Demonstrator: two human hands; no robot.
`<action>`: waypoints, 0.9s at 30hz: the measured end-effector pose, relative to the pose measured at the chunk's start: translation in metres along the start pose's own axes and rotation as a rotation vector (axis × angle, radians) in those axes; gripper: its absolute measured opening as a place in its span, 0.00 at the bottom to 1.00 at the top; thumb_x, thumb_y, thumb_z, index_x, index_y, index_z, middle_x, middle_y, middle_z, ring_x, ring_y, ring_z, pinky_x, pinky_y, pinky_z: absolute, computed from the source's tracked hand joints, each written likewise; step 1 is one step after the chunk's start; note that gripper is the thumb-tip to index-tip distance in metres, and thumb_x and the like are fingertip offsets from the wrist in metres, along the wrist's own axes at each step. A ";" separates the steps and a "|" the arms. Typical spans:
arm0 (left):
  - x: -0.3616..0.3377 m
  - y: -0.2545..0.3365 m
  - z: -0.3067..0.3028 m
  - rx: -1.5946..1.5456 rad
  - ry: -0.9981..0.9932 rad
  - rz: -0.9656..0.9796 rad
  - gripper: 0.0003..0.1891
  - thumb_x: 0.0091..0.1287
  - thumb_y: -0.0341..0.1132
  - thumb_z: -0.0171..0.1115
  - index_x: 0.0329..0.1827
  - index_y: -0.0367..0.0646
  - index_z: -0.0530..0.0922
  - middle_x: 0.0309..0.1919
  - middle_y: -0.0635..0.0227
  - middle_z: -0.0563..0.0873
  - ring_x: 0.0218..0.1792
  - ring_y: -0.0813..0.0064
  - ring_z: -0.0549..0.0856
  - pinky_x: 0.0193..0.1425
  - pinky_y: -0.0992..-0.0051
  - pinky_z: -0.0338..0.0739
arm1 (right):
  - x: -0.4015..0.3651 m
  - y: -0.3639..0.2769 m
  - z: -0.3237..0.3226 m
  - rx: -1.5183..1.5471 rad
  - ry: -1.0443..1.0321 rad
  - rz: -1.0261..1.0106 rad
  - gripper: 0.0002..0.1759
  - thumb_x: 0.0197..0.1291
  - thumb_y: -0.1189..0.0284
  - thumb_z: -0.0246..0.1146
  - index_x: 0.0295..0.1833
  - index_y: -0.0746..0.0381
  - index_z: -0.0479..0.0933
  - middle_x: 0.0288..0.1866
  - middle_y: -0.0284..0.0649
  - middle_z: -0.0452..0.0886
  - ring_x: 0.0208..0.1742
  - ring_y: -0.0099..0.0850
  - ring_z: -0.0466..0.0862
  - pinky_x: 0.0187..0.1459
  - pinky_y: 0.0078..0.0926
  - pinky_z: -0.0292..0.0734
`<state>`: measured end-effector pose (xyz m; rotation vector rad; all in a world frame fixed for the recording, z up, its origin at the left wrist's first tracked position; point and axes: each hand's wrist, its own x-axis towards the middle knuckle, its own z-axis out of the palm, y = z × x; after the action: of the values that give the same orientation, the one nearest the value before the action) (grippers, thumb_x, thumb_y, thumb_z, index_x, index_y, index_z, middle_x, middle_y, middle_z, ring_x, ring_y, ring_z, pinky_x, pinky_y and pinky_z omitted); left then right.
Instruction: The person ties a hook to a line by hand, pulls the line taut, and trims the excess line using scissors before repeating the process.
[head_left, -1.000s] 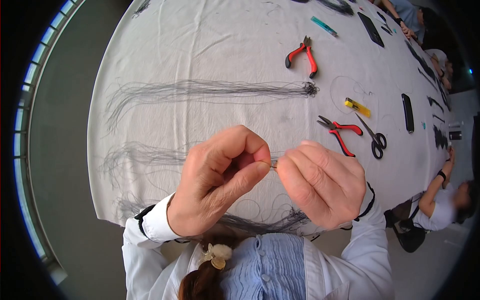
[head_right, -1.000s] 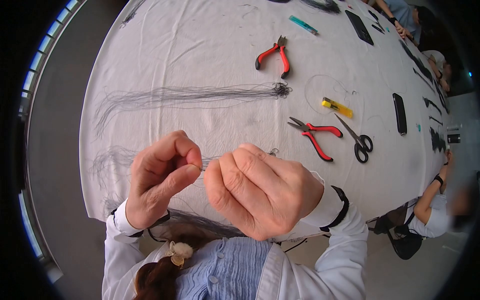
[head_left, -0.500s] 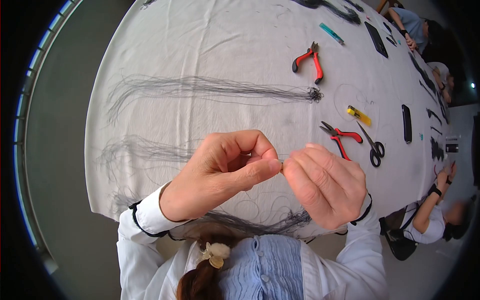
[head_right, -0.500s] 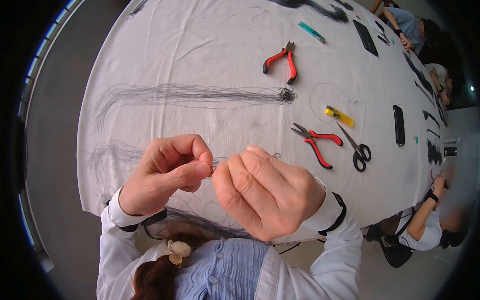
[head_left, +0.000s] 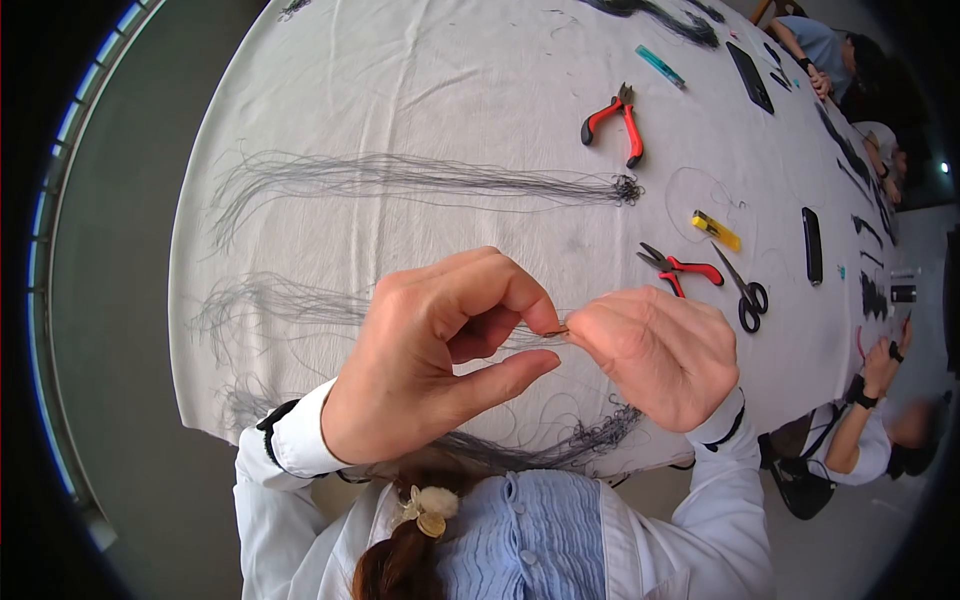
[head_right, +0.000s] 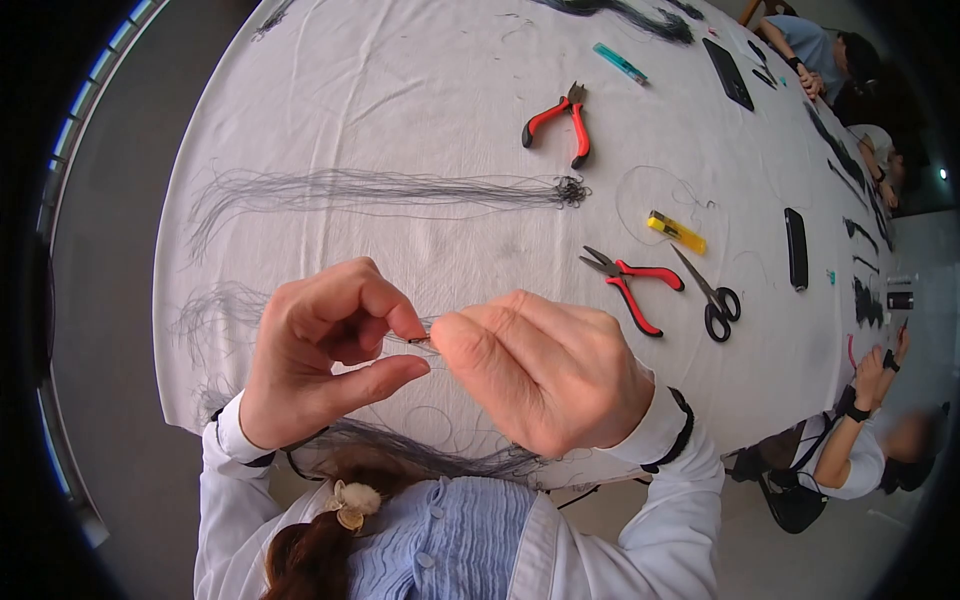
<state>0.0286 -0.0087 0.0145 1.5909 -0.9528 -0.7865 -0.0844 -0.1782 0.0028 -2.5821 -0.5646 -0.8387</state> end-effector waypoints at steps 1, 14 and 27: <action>0.000 -0.001 -0.002 0.000 -0.001 0.000 0.05 0.57 0.24 0.66 0.31 0.36 0.77 0.26 0.75 0.76 0.22 0.90 0.64 0.26 0.86 0.60 | 0.000 0.000 0.000 0.018 -0.005 0.011 0.13 0.41 0.83 0.64 0.36 0.72 0.74 0.26 0.41 0.76 0.25 0.28 0.79 0.20 0.19 0.75; 0.000 -0.005 -0.002 -0.203 -0.052 -0.237 0.03 0.59 0.27 0.60 0.32 0.36 0.76 0.20 0.79 0.70 0.22 0.91 0.65 0.24 0.86 0.60 | 0.000 0.000 0.005 0.120 0.016 0.092 0.15 0.39 0.85 0.65 0.38 0.70 0.76 0.28 0.40 0.77 0.25 0.29 0.79 0.21 0.20 0.74; 0.001 -0.011 0.005 -0.075 0.024 -0.192 0.03 0.60 0.25 0.60 0.31 0.37 0.74 0.24 0.78 0.74 0.23 0.92 0.67 0.26 0.88 0.61 | 0.003 0.002 0.007 0.270 0.089 0.386 0.07 0.46 0.84 0.67 0.34 0.66 0.78 0.26 0.38 0.80 0.24 0.27 0.80 0.24 0.19 0.73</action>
<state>0.0266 -0.0112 0.0030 1.6391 -0.7521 -0.9228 -0.0781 -0.1757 -0.0010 -2.2872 -0.1313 -0.6867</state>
